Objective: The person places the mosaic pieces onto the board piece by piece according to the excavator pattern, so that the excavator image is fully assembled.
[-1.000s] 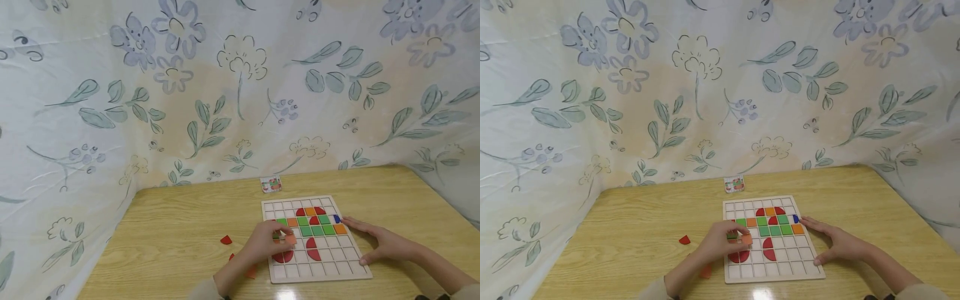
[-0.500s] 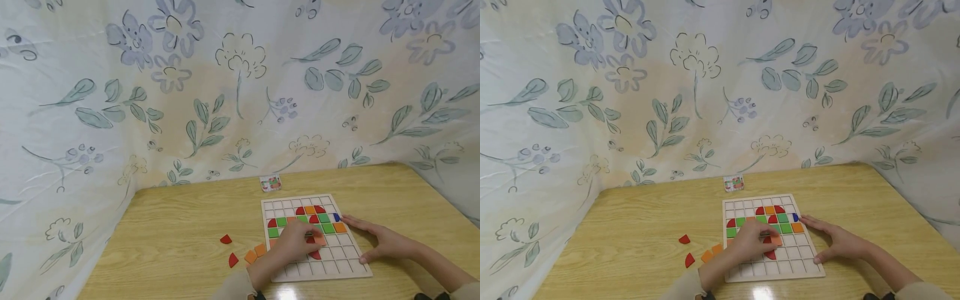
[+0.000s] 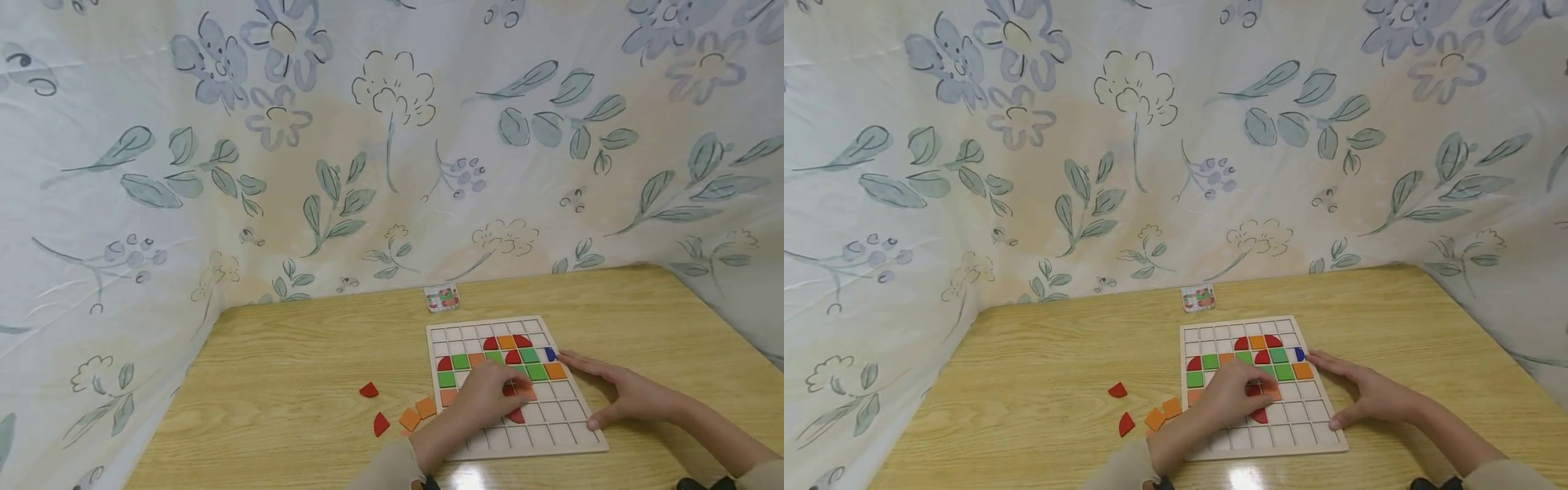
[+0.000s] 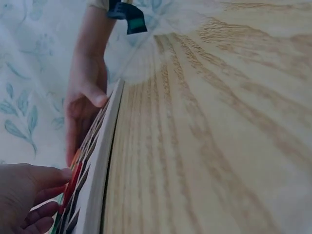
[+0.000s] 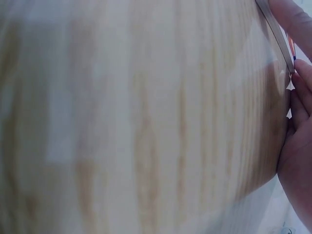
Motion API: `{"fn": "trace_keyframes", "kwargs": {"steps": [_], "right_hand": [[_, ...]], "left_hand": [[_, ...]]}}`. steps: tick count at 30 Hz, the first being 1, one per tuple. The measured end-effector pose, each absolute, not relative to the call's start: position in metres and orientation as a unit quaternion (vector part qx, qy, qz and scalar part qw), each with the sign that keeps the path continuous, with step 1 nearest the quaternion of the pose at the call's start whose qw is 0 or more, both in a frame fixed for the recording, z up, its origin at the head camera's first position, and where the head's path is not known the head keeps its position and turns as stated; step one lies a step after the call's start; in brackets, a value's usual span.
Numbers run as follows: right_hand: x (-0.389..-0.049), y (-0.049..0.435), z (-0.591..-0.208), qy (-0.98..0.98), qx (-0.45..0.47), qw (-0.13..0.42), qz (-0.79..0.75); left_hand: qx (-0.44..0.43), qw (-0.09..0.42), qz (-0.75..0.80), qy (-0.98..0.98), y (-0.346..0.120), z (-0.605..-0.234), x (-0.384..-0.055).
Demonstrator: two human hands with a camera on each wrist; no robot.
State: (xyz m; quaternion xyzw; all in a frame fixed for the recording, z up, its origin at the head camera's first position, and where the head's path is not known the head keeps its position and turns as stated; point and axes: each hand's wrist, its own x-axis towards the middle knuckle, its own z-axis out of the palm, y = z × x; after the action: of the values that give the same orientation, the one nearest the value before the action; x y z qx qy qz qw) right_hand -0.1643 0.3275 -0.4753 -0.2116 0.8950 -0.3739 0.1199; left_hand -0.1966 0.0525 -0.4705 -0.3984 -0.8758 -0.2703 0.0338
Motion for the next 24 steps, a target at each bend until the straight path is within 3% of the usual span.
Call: {"fn": "trace_keyframes", "kwargs": {"steps": [5,11,24], "right_hand": [[-0.164,0.327,-0.475,0.896,-0.214,0.120,-0.370],[-0.164,0.328,-0.474,0.901,-0.207,0.118,-0.363],[-0.164,0.328,-0.475,0.895,-0.222,0.114,-0.370]], "left_hand": [[-0.406,0.005,-0.289,-0.867,0.040,-0.466,-0.198],[-0.346,-0.058,-0.371,-0.860,0.000,-0.452,-0.206],[-0.249,-0.076,-0.409,-0.875,-0.077,-0.455,-0.204]]}}
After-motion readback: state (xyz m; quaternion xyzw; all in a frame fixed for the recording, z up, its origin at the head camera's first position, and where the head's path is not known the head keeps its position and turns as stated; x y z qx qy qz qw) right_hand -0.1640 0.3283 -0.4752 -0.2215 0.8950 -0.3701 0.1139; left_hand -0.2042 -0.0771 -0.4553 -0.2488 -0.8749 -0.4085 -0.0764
